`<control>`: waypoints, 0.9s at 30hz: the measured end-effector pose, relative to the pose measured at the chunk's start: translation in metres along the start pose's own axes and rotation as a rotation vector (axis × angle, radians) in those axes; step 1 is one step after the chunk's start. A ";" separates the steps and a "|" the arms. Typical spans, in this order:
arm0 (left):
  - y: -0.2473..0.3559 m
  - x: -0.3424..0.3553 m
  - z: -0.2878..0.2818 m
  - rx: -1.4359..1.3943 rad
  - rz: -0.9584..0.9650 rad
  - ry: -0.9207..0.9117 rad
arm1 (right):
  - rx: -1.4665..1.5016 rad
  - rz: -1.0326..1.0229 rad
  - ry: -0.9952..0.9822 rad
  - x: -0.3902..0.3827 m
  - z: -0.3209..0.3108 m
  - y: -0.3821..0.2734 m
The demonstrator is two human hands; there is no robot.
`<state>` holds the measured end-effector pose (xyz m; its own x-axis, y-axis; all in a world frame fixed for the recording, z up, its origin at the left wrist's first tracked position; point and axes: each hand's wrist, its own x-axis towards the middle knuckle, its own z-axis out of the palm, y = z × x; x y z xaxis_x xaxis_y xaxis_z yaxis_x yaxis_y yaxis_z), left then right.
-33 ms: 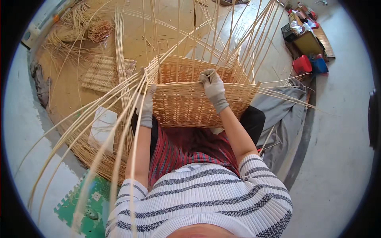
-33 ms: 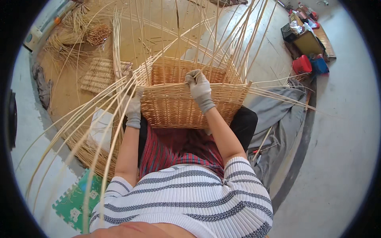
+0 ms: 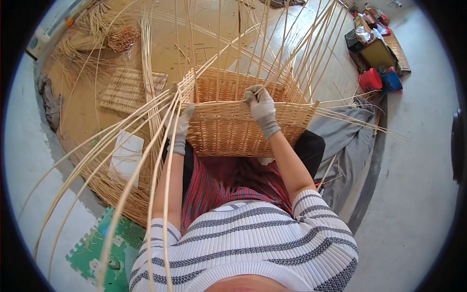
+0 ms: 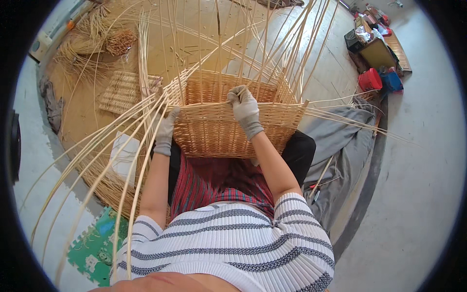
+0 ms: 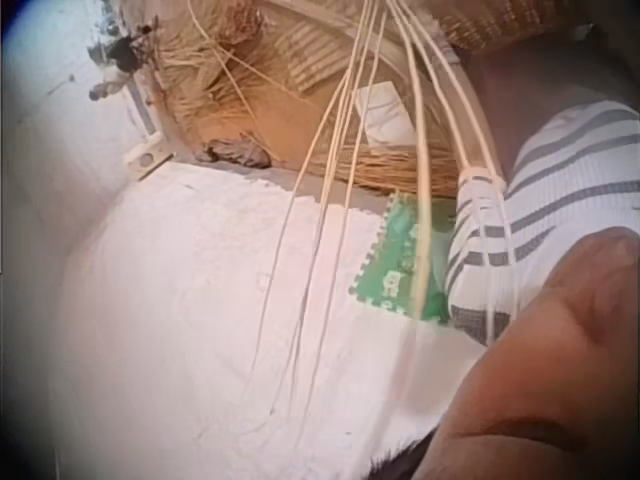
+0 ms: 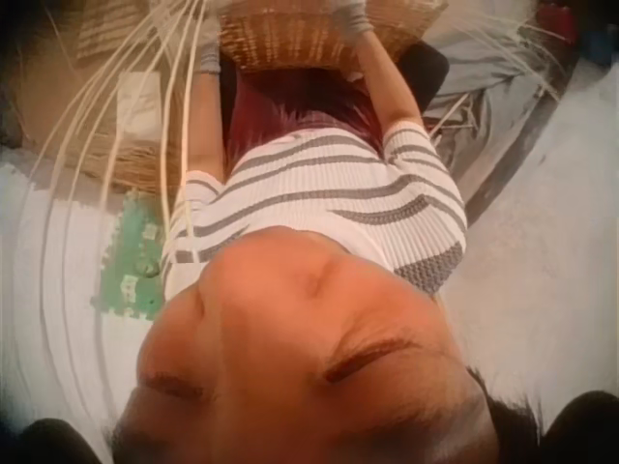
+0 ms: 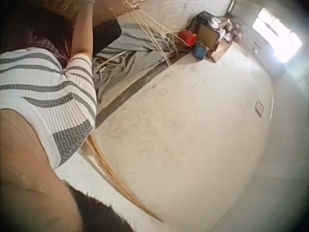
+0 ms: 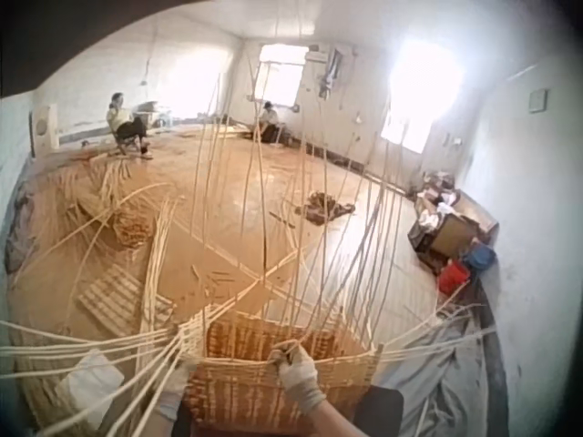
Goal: Weaving a wicker basket, measuring its height with a measuring tape, and trimming excess stalks with wire cutters.
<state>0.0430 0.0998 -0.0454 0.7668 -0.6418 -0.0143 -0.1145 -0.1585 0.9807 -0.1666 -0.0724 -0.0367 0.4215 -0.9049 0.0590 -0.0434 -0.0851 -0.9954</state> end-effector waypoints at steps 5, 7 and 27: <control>-0.017 0.018 -0.002 0.238 0.117 -0.052 | 0.001 0.029 0.056 0.007 0.008 0.009; -0.022 0.021 0.000 0.184 0.166 -0.032 | -0.025 0.053 0.064 0.003 0.007 -0.004; -0.037 0.041 0.018 -0.306 -0.348 -0.075 | -0.660 -0.445 0.034 0.132 0.133 -0.080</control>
<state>0.0677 0.0658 -0.0862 0.6776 -0.6438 -0.3555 0.3416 -0.1525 0.9274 0.0129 -0.1300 0.0407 0.4980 -0.7393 0.4532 -0.4097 -0.6612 -0.6284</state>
